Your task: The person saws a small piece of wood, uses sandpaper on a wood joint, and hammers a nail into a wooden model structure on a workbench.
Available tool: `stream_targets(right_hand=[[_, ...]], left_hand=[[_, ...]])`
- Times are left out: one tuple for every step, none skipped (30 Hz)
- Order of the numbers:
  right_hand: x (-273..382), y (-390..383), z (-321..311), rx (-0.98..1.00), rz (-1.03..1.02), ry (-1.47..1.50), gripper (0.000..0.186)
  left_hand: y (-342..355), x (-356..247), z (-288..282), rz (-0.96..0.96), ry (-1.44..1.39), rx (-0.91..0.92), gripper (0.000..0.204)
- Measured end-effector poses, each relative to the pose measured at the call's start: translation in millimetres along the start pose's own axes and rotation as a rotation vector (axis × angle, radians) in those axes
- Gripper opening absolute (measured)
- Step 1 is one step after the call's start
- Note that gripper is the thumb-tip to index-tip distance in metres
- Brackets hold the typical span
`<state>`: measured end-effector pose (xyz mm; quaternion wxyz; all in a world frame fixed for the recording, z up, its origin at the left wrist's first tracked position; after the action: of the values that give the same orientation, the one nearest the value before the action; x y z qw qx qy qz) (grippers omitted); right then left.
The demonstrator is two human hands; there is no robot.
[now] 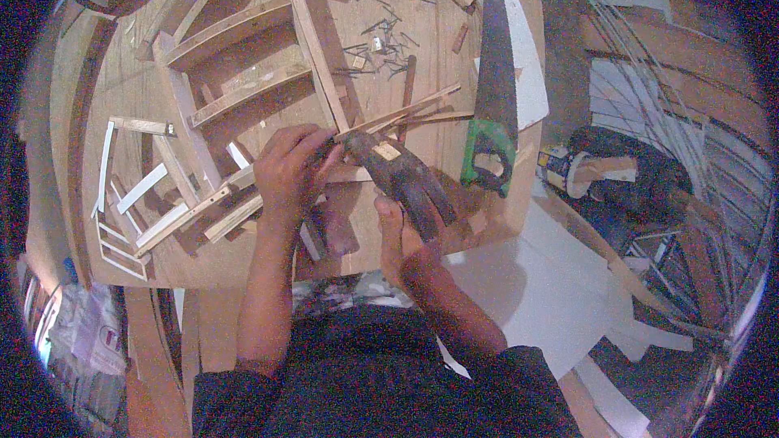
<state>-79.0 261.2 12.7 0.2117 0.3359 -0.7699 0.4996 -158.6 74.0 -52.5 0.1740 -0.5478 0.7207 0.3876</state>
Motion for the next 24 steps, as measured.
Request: stream_targets(right_hand=[[-12.7,3.9,2.2,0.006,0.045,0.049,0.038],[-38.0,10.5,6.8,-0.062,0.021,0.167,0.036],[-38.8,13.5,6.1,-0.096,0.014,0.221,0.036],[-30.3,15.9,9.4,-0.124,0.002,0.277,0.035],[-12.3,21.7,7.7,-0.066,-0.15,-0.164,0.035],[-2.0,25.1,9.3,-0.028,-0.224,-0.392,0.035],[7.5,25.4,10.0,-0.01,-0.311,-0.608,0.035],[8.3,25.3,8.9,-0.011,-0.243,-0.431,0.038],[-1.8,23.5,7.6,-0.01,-0.199,-0.343,0.039],[-10.1,21.1,5.9,-0.013,-0.157,-0.253,0.04],[-35.5,23.8,3.2,0.034,-0.106,-0.249,0.042],[-35.6,23.1,4.4,0.061,-0.079,-0.247,0.043],[-24.9,21.6,8.6,0.089,-0.051,-0.247,0.044],[-8.0,18.0,11.2,0.038,-0.13,-0.497,0.045],[10.0,16.3,15.0,-0.02,-0.216,-0.745,0.047],[5.6,13.7,11.1,0.034,-0.177,-0.645,0.05],[4.3,16.1,6.6,0.081,-0.15,-0.545,0.053],[-6.2,9.8,3.0,0.043,-0.147,-0.443,0.055],[-15.8,9.2,3.7,0.028,-0.141,-0.39,0.056],[-24.3,11.3,4.9,0.014,-0.141,-0.338,0.058],[-29.9,14.5,11.4,0.0,-0.157,-0.171,0.058],[-20.8,18.6,18.5,-0.012,-0.179,-0.005,0.059],[-7.4,18.2,19.1,-0.013,-0.179,-0.008,0.059],[34.4,12.5,23.0,0.006,-0.145,-0.34,0.049]], left_hand=[[0.6,-0.2,0.4,-0.002,-0.001,-0.007,0.029],[2.5,-1.8,1.2,-0.002,-0.006,-0.012,0.029],[1.5,-1.2,1.4,-0.007,-0.011,-0.012,0.029],[0.9,0.1,-0.9,0.012,0.006,0.016,0.027],[0.0,1.0,-2.2,0.032,0.022,0.043,0.025],[0.0,1.7,-2.4,0.033,0.022,0.037,0.025],[-1.1,2.4,-1.9,0.013,0.017,0.053,0.025],[-1.0,3.0,-1.3,-0.008,0.011,0.069,0.026],[-3.0,2.8,0.2,-0.01,0.007,0.077,0.026],[-0.8,2.6,1.1,0.012,-0.015,0.044,0.026],[0.7,2.1,1.3,0.034,-0.037,0.011,0.026],[-0.1,3.0,0.5,0.03,-0.036,0.015,0.026],[-1.7,3.9,-0.1,0.028,-0.013,0.028,0.027],[-3.5,4.2,-0.3,0.025,0.01,0.041,0.027],[-2.6,4.3,-1.4,0.027,0.011,0.038,0.027],[-2.2,3.7,-2.5,0.021,0.008,0.041,0.028],[-1.2,3.4,-3.1,0.014,0.005,0.044,0.028],[0.5,1.9,-2.5,0.014,0.0,0.046,0.028],[1.3,0.6,-1.6,-0.014,-0.017,0.048,0.03],[1.6,0.1,-0.7,-0.041,-0.036,0.051,0.032],[0.7,-0.1,-0.2,-0.043,-0.04,0.057,0.032],[0.6,0.7,-0.3,-0.022,-0.029,0.049,0.031],[0.3,1.4,-0.5,-0.001,-0.018,0.041,0.03],[-2.3,3.1,-2.2,-0.006,-0.021,0.033,0.03]])
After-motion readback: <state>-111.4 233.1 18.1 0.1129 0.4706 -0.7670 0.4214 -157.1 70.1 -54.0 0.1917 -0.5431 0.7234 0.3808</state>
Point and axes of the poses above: each hand's wrist, its own y-axis towards the middle knuckle, its own z-axis out of the palm, x = y × z, the point moved 2 cm from there along y, towards the middle knuckle, and after that the axes turned 9 degrees about z, right-handed, at the moved point
